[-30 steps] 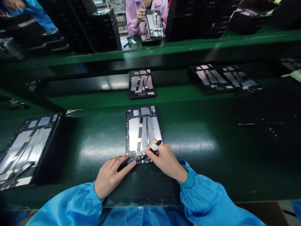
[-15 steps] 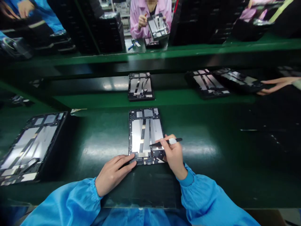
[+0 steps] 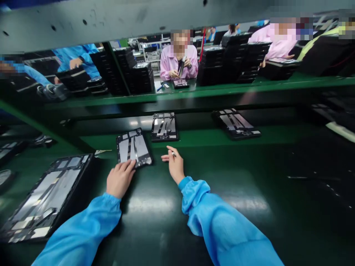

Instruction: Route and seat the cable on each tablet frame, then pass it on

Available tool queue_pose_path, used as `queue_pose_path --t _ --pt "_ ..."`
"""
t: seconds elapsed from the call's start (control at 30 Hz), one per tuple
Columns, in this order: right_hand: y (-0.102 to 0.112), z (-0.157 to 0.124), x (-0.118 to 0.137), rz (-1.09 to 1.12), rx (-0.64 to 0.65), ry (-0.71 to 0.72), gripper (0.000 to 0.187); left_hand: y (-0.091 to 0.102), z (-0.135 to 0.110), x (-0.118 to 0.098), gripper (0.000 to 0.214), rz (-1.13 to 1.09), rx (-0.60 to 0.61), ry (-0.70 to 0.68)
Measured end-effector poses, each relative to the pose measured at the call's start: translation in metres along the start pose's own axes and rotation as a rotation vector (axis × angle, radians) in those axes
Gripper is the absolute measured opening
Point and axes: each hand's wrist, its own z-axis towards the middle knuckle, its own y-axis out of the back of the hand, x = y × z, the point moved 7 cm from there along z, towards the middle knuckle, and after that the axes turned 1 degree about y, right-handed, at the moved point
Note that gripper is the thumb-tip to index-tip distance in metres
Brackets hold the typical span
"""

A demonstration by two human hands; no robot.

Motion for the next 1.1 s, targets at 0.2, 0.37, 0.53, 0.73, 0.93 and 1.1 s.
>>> queue_pose_path --t 0.2,0.37,0.53,0.73,0.93,1.1 --pt "0.039 0.050 -0.008 -0.263 -0.161 0.029 0.039 -0.031 0.111 0.059 0.048 -0.076 -0.079 0.219" --pt "0.032 0.078 -0.010 -0.371 -0.139 0.011 0.046 -0.042 0.138 0.035 0.056 -0.206 -0.125 0.272" --pt "0.028 0.085 -0.008 -0.310 -0.095 0.024 0.035 -0.057 0.134 -0.024 0.057 -0.406 -0.091 0.229" --pt "0.071 0.021 -0.001 -0.160 -0.083 -0.008 0.053 -0.047 0.072 -0.044 0.046 -0.671 -0.037 0.206" --pt "0.126 -0.111 0.018 -0.248 0.274 -0.042 0.068 -0.009 -0.061 -0.083 0.062 -0.912 0.186 -0.077" --pt "0.147 -0.160 0.023 -0.501 0.303 -0.036 0.042 0.015 -0.111 -0.100 0.065 -0.852 0.198 -0.142"
